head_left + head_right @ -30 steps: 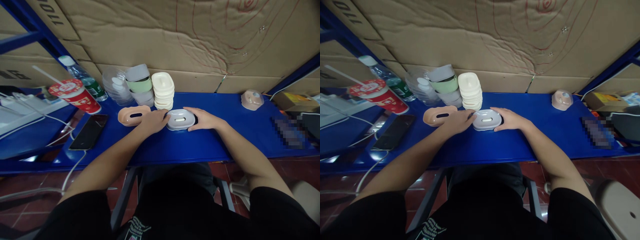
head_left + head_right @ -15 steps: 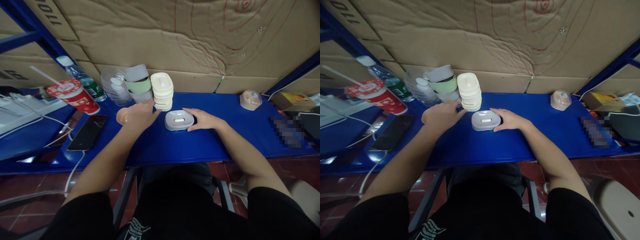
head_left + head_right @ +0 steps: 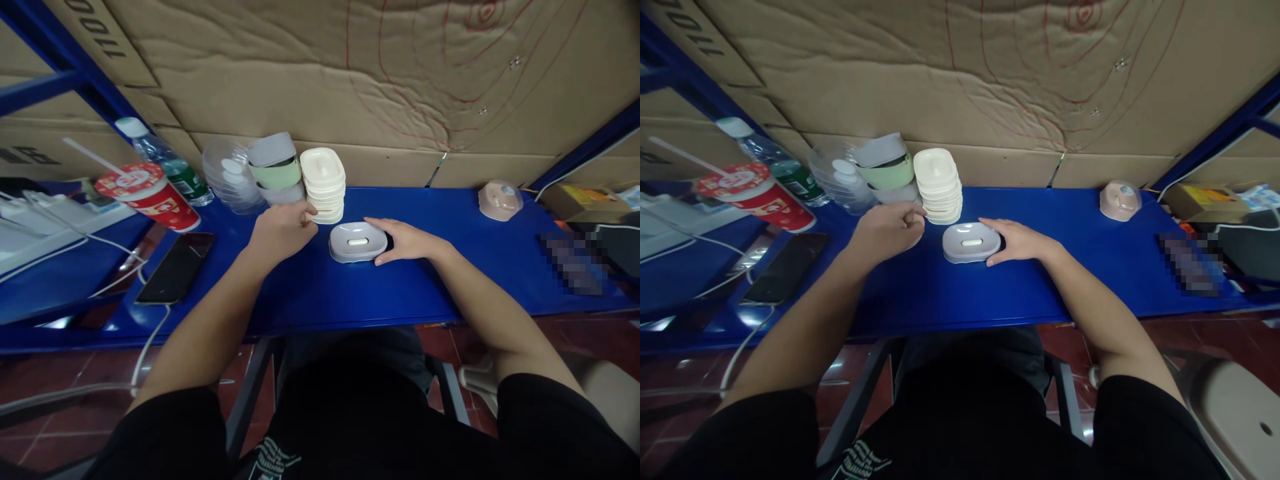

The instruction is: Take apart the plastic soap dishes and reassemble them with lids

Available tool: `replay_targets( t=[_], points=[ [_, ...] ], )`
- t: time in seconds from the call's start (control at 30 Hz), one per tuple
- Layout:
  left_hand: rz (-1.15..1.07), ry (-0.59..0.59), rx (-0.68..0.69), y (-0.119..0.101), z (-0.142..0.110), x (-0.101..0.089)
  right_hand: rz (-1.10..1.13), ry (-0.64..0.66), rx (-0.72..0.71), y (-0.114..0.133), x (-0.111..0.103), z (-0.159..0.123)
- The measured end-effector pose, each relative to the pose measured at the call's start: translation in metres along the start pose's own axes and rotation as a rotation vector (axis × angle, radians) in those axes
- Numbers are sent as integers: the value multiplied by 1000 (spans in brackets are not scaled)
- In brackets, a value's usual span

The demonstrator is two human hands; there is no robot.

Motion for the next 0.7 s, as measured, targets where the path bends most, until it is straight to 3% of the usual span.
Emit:
replay_targets(
  t=[0.17,0.27,0.43,0.57,0.7],
  points=[
    [-684,-321,101,0,-2,-20,-9,14,21,1,1,1],
    [-1003,-400,134,1,-2,-17,-44,-79,-26,13,-4,2],
    [-1144,-259,154,-13,-2,3,-11,-277,-85,33,-11,1],
    [-1045,-76,111,-19,-2,19,74,-435,-94,26,-21,-2],
    [-889,56,62,-17,4,34,108,-472,-70,16,-32,-6]
  ],
)
Point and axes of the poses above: each hand's wrist, its own z-axis towards the middle knuckle, its own x-axis out of the palm, y = z × x, the point moved 5 cm from there along z, towards the middle knuckle, and after that the axes turned 10 degrees about z, right-handed, at the moved point
